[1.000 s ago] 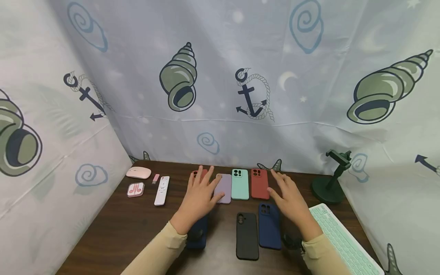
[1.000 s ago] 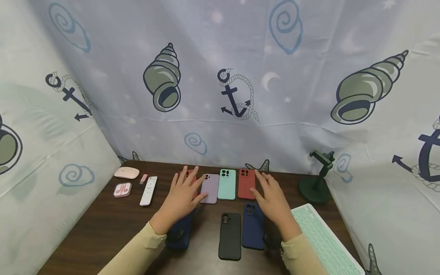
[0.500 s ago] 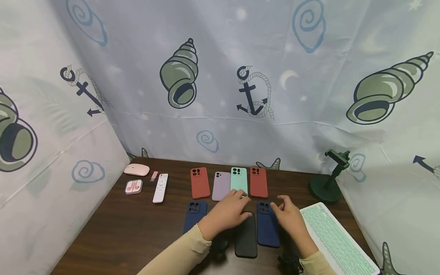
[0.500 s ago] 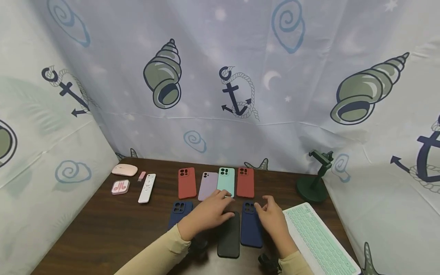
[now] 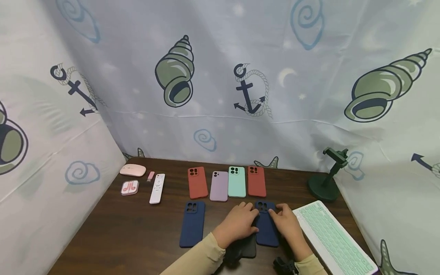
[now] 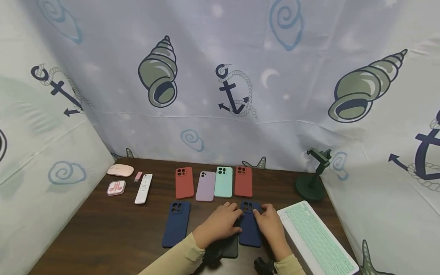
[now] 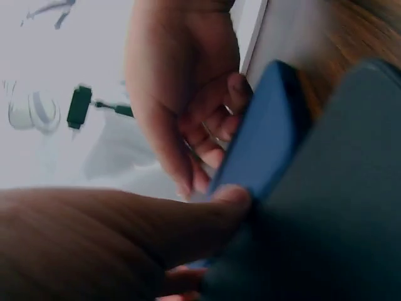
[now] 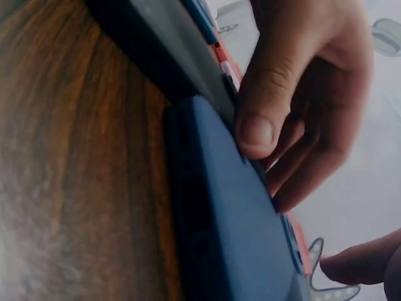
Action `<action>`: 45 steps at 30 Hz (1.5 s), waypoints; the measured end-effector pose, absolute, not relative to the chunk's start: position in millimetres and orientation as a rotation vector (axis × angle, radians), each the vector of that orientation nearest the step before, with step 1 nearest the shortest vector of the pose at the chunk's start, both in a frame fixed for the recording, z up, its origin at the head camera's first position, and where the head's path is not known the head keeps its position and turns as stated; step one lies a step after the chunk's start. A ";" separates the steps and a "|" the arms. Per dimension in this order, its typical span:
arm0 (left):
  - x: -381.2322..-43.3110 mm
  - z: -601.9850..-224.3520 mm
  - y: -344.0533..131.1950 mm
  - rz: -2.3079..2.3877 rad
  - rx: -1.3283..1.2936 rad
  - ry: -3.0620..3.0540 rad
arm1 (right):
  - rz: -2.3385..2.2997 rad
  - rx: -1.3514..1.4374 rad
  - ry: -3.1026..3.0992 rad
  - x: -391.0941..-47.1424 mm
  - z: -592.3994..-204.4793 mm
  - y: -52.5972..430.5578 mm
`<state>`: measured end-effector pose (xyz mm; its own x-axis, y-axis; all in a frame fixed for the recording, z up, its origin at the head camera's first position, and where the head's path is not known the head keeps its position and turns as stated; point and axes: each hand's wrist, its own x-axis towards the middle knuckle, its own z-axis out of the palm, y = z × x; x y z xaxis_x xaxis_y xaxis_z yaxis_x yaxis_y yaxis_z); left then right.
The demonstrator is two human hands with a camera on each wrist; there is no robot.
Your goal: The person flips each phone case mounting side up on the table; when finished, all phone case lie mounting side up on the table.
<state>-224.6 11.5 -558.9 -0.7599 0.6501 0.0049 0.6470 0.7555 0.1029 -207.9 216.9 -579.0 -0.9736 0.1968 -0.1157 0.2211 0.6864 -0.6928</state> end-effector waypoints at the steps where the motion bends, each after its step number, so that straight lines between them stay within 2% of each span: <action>1: -223.7 -562.7 10.2 0.174 1.066 2.923 | -1.177 0.343 2.861 -207.8 -579.7 215.9; 9: -220.0 -571.6 4.3 0.315 1.047 2.914 | -0.996 0.276 2.997 -204.5 -588.1 211.2; 14: -220.1 -568.6 2.8 0.345 1.045 2.907 | -1.044 0.267 2.998 -204.4 -590.4 211.5; 17: -220.3 -566.1 1.5 0.357 1.053 2.907 | -1.166 0.265 2.952 -205.5 -592.5 214.9; 25: -224.1 -567.0 0.2 0.367 1.117 2.902 | -1.873 0.186 2.623 -206.0 -596.7 219.9; 31: -226.9 -565.4 1.1 0.397 1.152 2.880 | -2.054 0.021 2.379 -204.6 -597.0 222.7; 36: -224.6 -560.5 0.6 0.508 1.174 2.824 | -2.005 -0.189 2.265 -204.6 -597.8 224.0; 45: -225.7 -556.8 -0.2 0.755 1.068 2.699 | -1.763 -0.229 2.469 -206.3 -596.4 214.8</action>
<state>-225.7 -0.2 -556.8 -0.7376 0.6734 0.0511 0.6021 0.6215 0.5012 -206.3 214.8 -596.4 -0.9837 -0.1797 0.0066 -0.0645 0.3188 -0.9456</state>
